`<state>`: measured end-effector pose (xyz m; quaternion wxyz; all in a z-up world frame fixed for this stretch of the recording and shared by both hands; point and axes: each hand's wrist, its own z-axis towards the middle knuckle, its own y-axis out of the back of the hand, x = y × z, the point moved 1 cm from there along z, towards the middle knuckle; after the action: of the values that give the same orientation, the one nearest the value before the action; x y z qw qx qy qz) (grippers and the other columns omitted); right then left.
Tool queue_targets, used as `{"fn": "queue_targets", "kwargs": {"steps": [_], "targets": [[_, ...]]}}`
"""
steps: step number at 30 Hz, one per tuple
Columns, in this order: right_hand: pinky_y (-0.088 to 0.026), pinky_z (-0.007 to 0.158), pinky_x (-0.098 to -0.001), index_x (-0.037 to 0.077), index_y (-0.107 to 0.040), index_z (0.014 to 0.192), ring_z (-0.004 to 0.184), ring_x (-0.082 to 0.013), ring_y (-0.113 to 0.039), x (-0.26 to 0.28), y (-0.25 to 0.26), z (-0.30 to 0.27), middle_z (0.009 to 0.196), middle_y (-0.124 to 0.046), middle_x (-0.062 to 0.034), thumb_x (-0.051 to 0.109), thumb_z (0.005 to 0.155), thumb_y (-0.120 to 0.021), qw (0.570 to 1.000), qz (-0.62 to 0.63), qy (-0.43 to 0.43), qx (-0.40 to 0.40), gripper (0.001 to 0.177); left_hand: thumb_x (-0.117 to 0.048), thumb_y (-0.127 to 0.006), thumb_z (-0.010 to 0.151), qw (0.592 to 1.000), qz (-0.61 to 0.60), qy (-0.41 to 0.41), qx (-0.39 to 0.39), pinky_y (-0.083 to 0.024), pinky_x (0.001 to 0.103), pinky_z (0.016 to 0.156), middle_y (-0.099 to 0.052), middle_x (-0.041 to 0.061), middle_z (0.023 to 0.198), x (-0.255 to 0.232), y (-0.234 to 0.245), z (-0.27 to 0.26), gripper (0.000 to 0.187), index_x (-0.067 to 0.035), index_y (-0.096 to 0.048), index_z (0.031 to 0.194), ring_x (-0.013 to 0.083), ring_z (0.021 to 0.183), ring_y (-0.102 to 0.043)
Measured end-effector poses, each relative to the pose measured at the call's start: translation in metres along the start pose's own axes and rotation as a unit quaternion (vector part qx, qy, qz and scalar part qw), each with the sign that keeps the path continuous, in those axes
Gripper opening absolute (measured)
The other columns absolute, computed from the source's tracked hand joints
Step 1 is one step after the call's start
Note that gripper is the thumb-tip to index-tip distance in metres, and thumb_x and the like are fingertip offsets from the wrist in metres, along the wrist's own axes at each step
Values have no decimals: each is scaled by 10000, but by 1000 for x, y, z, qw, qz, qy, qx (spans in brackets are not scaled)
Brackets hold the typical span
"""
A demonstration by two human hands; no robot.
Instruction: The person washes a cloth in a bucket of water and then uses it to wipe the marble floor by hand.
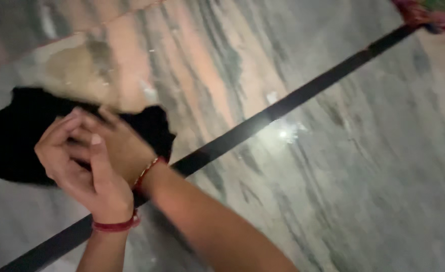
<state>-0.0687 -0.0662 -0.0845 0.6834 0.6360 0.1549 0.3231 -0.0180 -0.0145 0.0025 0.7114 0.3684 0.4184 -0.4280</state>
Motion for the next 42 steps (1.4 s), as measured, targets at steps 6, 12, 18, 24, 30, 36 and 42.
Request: {"fn": "queue_targets", "kwargs": {"steps": [6, 12, 18, 24, 30, 36, 42], "targets": [[-239, 1275, -501, 185, -569, 1459, 1512, -322, -373, -202, 93, -117, 1556, -515, -105, 370, 830, -753, 952, 5, -245, -182, 681, -104, -610, 1070, 990, -6, -62, 129, -339, 422, 1227, -511, 192, 1403, -1, -102, -40, 390, 27, -454, 1402, 304, 1342, -489], [-186, 1283, -486, 175, -476, 1562, 1541, -344, -326, -329, 119, -411, 1628, -438, -145, 327, 969, -594, 805, -98, -550, -199, 624, -180, -643, 993, 922, 167, -182, 298, -240, 551, 1235, -510, 195, 1467, -7, -180, -76, 538, -7, -458, 1468, 386, 1421, -428], [-179, 1231, -527, 200, -372, 1620, 1482, -506, -268, -218, 98, -647, 1642, -329, -249, 579, 1039, -495, 591, -182, -766, -178, 704, -182, -610, 1021, 889, 234, -222, 326, -206, 564, 1237, -473, 220, 1513, -2, -184, -80, 552, -4, -440, 1515, 414, 1488, -344], [-229, 1153, -659, 186, -400, 1600, 1509, -506, -254, -31, 61, -513, 1655, -298, -256, 519, 955, -580, 601, -198, -763, -137, 748, -191, -622, 1054, 892, 232, -214, 323, -191, 605, 1264, -448, 217, 1534, 1, -181, -86, 552, 5, -421, 1530, 423, 1497, -334], [-96, 1170, -696, 160, -452, 1538, 1523, -533, -181, 50, 90, -307, 1647, -239, -294, 483, 732, -749, 816, -2, -566, -115, 917, -184, -606, 1135, 926, 124, -219, 283, -236, 550, 1249, -467, 195, 1511, 9, -170, -77, 415, 2, -472, 1481, 381, 1466, -375], [-164, 1303, -696, 317, -471, 1575, 1644, -398, -253, -32, 102, -274, 1742, -302, -120, 522, 817, -683, 916, 68, -384, -92, 813, -190, -596, 1128, 950, -6, -175, 259, -366, 471, 1198, -528, 193, 1401, 5, -156, -63, 335, 49, -534, 1354, 362, 1343, -493], [-268, 1281, -554, 259, -513, 1518, 1551, -391, -347, -170, 124, -370, 1639, -430, -108, 386, 812, -725, 888, -17, -430, -165, 749, -111, -648, 1009, 905, 25, -269, 329, -380, 490, 1141, -586, 166, 1385, -45, -231, -124, 368, -17, -579, 1358, 380, 1312, -537]]}}
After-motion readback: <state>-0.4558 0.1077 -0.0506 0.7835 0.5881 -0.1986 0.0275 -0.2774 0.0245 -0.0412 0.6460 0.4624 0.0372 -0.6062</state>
